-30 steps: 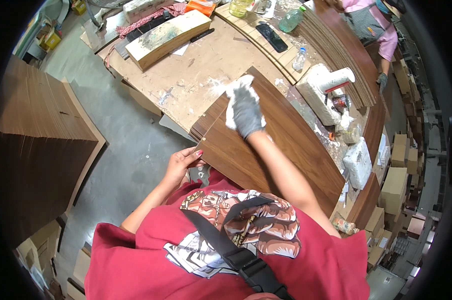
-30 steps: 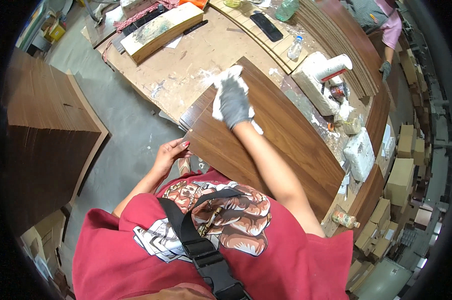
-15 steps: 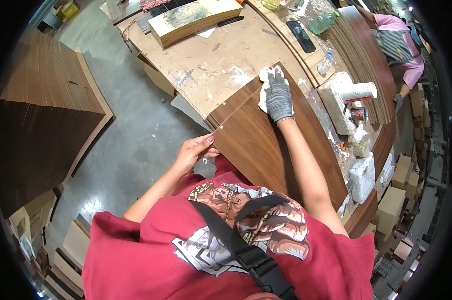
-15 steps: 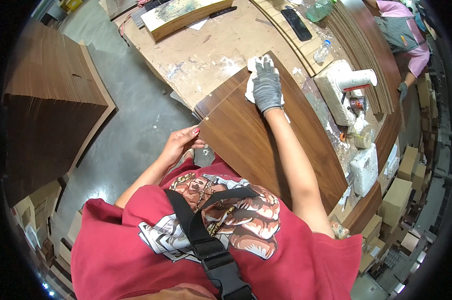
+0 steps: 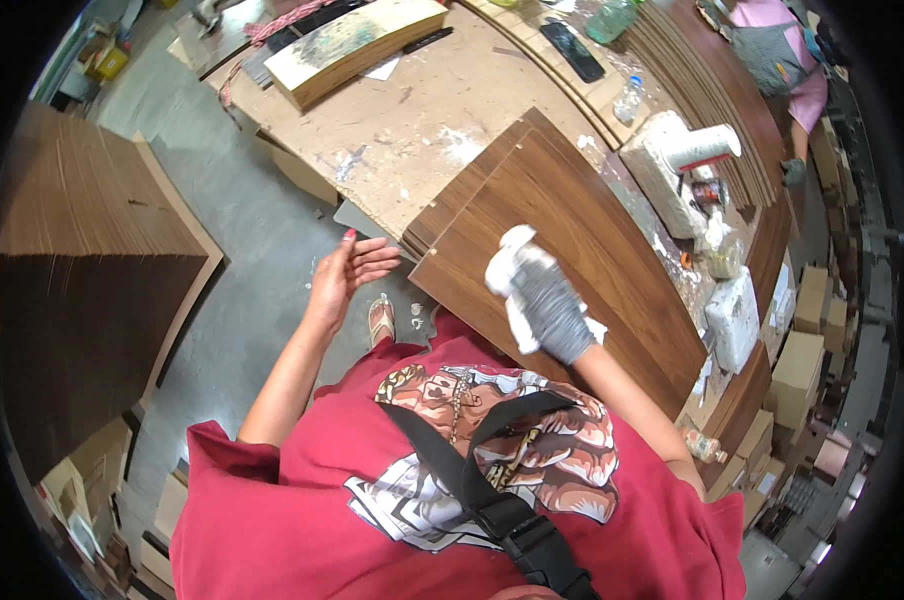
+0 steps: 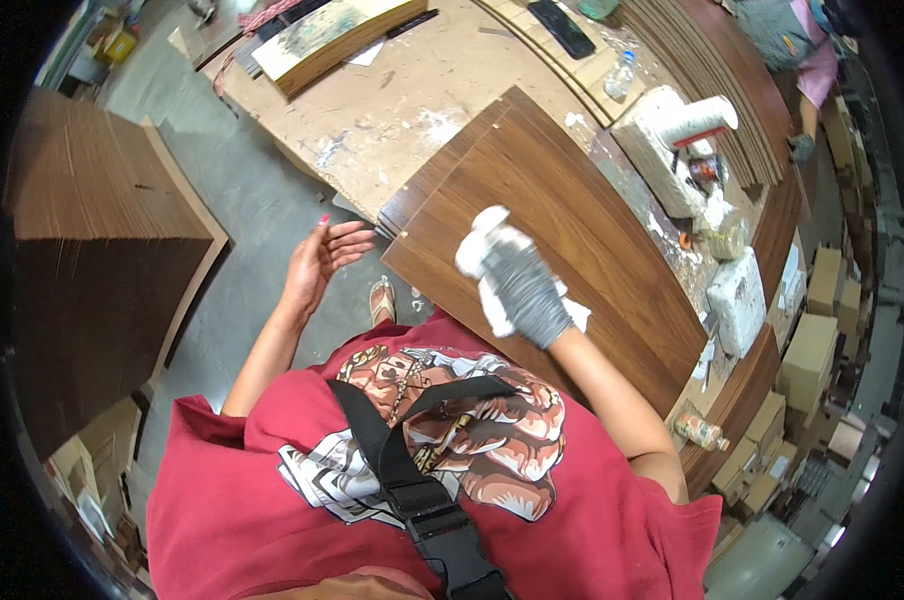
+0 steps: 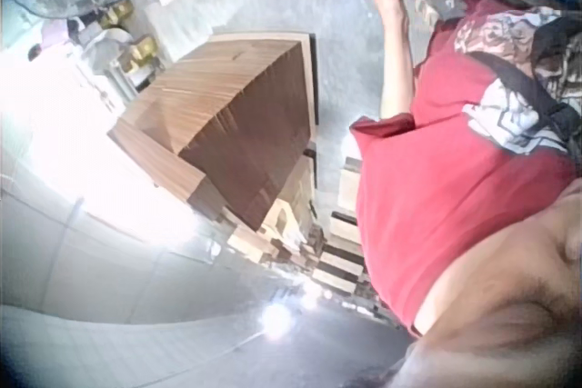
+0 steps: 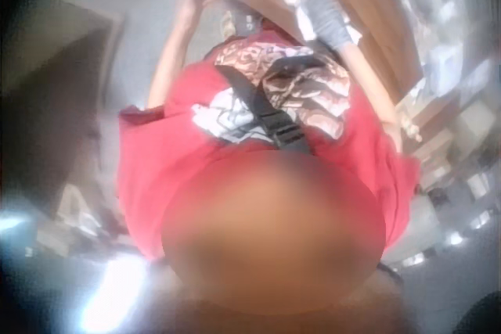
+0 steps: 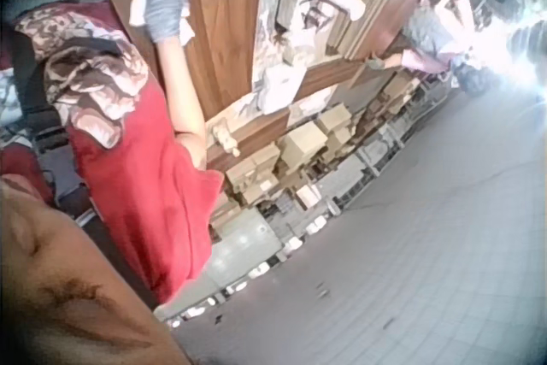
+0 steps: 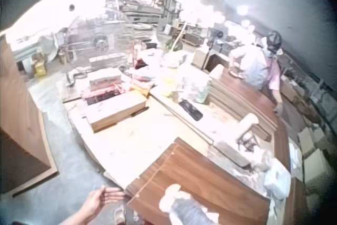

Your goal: The person wipes a wood panel with a white cloth, turning the panel over to clean both sides and the edges.

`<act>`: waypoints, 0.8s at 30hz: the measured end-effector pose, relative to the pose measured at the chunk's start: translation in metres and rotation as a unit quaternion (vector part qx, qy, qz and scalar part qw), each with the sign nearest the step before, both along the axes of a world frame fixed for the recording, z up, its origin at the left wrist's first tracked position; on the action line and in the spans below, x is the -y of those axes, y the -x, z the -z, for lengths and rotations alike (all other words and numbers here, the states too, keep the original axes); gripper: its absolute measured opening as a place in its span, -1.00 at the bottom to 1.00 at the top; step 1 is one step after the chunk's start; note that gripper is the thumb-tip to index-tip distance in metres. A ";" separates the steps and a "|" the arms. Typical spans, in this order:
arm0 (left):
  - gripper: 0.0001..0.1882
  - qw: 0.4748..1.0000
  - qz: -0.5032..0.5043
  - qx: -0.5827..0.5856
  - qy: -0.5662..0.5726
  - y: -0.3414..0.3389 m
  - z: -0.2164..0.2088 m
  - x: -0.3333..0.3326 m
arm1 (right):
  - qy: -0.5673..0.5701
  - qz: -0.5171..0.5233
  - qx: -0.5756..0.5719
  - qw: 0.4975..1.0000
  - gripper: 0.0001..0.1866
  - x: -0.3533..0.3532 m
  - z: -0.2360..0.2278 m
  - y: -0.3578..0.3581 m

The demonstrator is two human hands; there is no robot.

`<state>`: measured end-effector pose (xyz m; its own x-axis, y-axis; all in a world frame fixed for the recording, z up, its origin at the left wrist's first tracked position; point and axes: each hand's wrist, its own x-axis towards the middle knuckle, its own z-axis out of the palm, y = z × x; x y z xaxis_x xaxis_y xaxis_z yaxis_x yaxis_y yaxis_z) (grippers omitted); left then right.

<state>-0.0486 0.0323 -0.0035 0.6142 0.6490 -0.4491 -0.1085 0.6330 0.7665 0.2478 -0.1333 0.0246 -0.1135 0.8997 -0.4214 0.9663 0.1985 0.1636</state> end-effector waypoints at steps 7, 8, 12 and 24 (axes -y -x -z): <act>-0.44 0.970 -0.048 -0.122 -0.204 -0.046 -0.003 -0.013 | -0.251 0.136 -0.063 0.956 -0.55 -0.042 0.031 0.036; -0.44 0.949 -0.090 -0.149 -0.264 -0.040 -0.006 -0.011 | -0.252 0.060 -0.126 0.958 -0.53 -0.047 0.017 0.071; -0.55 0.919 -0.061 -0.103 -0.377 -0.095 -0.044 -0.018 | -0.238 0.074 -0.264 0.932 -0.49 -0.018 -0.008 0.039; -0.41 0.715 0.156 -0.277 -0.623 -0.244 -0.009 -0.045 | -0.455 0.272 -0.244 0.812 -0.52 -0.096 0.021 -0.045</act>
<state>0.1958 0.0771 0.0054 0.7673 0.6285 0.1275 0.4285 -0.6503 0.6273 0.2923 -0.0373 0.0041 0.4507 0.7867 0.4218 0.8646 -0.2671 -0.4256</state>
